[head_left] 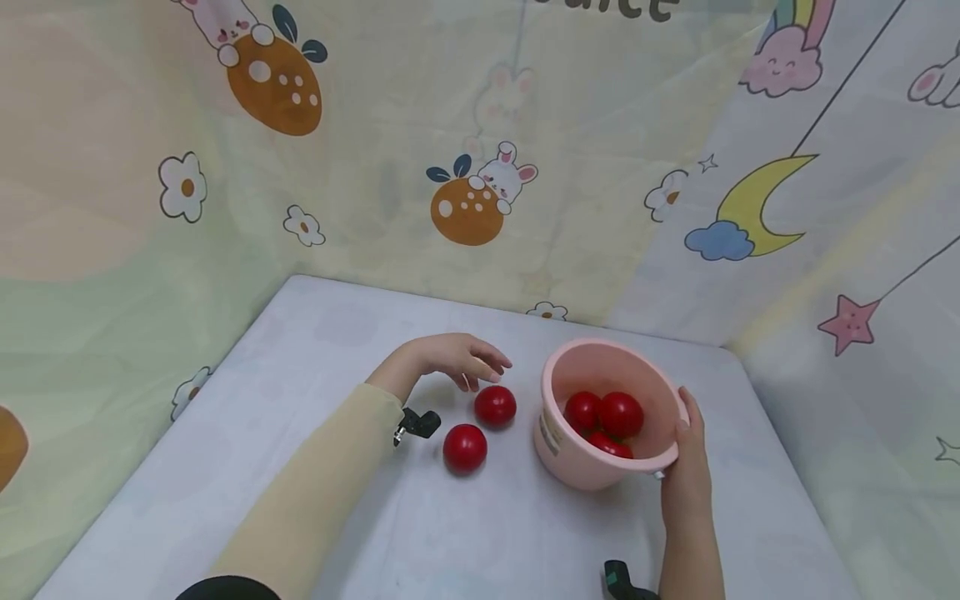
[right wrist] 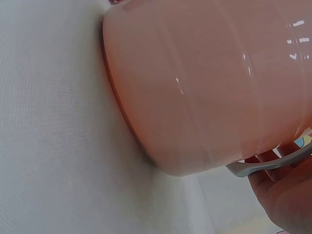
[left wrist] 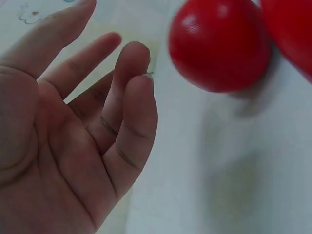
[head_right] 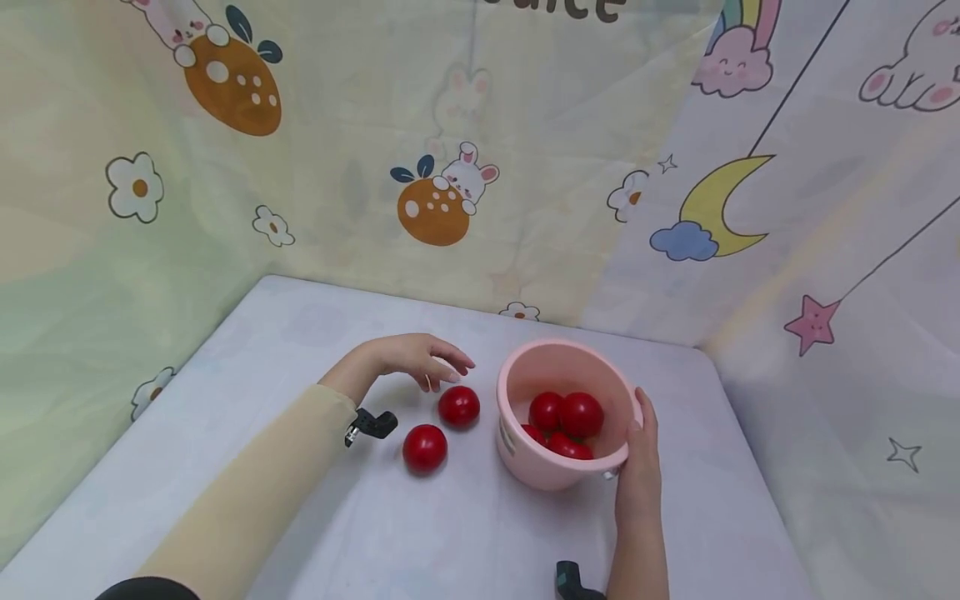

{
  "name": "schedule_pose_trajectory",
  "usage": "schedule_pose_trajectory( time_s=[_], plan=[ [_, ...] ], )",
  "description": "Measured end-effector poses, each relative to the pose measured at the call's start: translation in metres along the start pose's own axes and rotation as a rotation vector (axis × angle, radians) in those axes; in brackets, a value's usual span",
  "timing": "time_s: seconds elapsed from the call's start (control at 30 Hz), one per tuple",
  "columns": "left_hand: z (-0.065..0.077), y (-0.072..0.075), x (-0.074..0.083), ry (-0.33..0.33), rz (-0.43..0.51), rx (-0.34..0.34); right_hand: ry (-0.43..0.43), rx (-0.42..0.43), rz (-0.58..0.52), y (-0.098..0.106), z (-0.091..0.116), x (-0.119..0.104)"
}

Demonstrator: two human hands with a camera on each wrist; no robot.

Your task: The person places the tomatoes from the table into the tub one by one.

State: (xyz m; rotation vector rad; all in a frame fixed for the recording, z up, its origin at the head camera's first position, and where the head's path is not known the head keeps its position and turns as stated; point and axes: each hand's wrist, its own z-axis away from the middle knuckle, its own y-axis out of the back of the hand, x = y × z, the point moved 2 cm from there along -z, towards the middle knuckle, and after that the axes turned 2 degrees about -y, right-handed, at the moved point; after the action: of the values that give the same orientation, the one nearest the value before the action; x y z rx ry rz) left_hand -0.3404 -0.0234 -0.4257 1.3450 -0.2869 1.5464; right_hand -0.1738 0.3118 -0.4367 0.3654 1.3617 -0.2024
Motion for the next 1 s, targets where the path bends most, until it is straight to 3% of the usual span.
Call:
schedule_pose_trajectory(
  time_s=[0.17, 0.4, 1.0],
  plan=[
    [0.001, -0.013, -0.026, 0.030, 0.061, 0.018, 0.055, 0.019, -0.020, 0.001, 0.002, 0.004],
    [-0.002, -0.027, -0.045, 0.049, 0.120, -0.007, 0.052, 0.027, -0.021, 0.000, 0.002, 0.005],
    [-0.007, -0.041, -0.060, 0.009, 0.279, 0.027, 0.052, 0.029, -0.023, 0.000, 0.003, 0.002]
  ],
)
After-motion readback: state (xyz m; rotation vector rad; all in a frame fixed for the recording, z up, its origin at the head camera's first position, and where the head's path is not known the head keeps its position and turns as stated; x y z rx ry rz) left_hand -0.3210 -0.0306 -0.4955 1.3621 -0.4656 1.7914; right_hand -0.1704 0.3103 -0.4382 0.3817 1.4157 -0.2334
